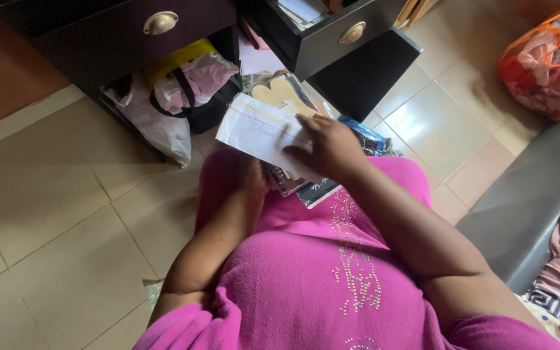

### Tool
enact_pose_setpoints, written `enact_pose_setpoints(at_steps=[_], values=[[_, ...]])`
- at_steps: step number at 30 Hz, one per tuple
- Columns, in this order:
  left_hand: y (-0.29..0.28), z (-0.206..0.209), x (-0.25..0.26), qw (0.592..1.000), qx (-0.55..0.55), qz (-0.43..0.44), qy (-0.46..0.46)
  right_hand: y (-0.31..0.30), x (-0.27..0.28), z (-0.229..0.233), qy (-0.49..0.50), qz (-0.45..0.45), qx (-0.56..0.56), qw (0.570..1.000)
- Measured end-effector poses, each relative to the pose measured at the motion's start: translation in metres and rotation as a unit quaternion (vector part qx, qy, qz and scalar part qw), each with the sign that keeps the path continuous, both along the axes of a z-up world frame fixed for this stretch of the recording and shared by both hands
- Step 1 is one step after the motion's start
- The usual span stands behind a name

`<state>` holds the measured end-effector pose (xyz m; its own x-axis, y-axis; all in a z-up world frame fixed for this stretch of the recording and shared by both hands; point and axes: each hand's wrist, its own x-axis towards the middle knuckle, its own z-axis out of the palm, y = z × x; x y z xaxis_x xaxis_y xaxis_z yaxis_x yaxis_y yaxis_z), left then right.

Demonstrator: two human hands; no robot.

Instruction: The recorder is shown cleaning and organizing the items inside a dresser drawer, including a hair straightener and several notebooks and papers.

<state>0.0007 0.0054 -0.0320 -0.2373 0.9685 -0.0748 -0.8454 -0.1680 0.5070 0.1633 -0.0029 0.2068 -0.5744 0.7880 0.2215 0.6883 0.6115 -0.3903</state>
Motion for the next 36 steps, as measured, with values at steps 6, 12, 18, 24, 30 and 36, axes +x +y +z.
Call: enact_pose_setpoints(at_steps=[6,12,18,24,30,36], values=[[-0.005,-0.019,-0.005,0.999,-0.039,-0.014,-0.013,0.041,0.042,-0.017,0.028,-0.069,0.078,0.994],[0.010,-0.035,-0.004,0.998,-0.051,-0.028,0.025,0.021,0.028,-0.021,-0.001,-0.028,0.042,0.999],[-0.002,0.014,0.001,0.995,-0.091,-0.044,0.005,0.035,0.032,-0.024,-0.023,-0.134,-0.235,0.962],[0.003,-0.002,-0.004,0.999,-0.007,-0.003,0.050,0.060,0.052,-0.061,0.270,-0.142,-0.389,0.869],[-0.005,0.023,-0.004,1.000,0.008,-0.023,0.008,0.065,0.051,-0.055,0.340,-0.208,-0.317,0.861],[-0.004,0.016,-0.001,1.000,-0.012,-0.008,0.009,0.064,0.037,-0.067,0.347,-0.197,-0.258,0.880]])
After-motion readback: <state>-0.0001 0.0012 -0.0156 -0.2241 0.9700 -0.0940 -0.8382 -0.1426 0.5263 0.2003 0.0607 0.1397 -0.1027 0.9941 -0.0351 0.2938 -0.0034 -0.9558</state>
